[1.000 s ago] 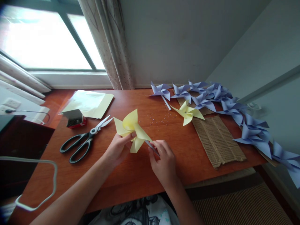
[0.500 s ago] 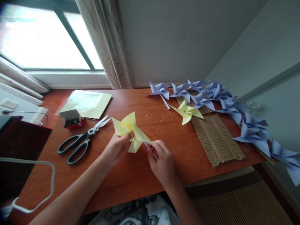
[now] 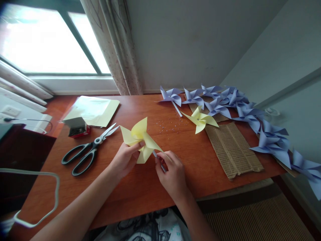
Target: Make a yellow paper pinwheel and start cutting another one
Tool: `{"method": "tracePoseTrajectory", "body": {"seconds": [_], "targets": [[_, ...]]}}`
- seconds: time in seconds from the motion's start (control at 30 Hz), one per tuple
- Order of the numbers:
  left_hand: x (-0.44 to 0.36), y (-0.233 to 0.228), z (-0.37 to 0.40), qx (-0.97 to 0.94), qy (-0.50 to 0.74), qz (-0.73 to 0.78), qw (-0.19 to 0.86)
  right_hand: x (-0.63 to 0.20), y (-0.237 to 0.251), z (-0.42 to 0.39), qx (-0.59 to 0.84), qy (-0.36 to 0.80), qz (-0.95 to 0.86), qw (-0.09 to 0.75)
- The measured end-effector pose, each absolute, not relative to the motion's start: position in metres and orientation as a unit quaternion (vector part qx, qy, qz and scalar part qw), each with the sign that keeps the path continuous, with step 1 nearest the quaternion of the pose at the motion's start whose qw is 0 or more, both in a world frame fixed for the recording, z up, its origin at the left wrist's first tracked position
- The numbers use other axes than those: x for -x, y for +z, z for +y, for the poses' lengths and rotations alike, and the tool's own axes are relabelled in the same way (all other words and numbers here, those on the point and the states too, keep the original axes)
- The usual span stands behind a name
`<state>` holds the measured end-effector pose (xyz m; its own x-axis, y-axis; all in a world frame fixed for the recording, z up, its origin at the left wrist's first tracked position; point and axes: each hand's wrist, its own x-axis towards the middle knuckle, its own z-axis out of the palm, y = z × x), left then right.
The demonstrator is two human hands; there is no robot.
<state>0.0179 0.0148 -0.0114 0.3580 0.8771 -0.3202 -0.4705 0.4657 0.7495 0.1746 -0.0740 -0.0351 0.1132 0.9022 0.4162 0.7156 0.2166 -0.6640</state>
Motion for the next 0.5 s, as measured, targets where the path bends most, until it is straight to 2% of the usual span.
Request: {"method": "tracePoseTrajectory", "body": {"seconds": [0.3, 0.5], "targets": [[-0.0179, -0.0112, 0.0145, -0.270, 0.427, 0.375, 0.778, -0.1733, -0.0352, -0.0728, 0.640, 0.127, -0.631, 0.418], [-0.0183, -0.0090, 0.0154, -0.263, 0.447, 0.377, 0.768, -0.1742, -0.0359, -0.0736, 0.654, 0.193, -0.577, 0.450]]}}
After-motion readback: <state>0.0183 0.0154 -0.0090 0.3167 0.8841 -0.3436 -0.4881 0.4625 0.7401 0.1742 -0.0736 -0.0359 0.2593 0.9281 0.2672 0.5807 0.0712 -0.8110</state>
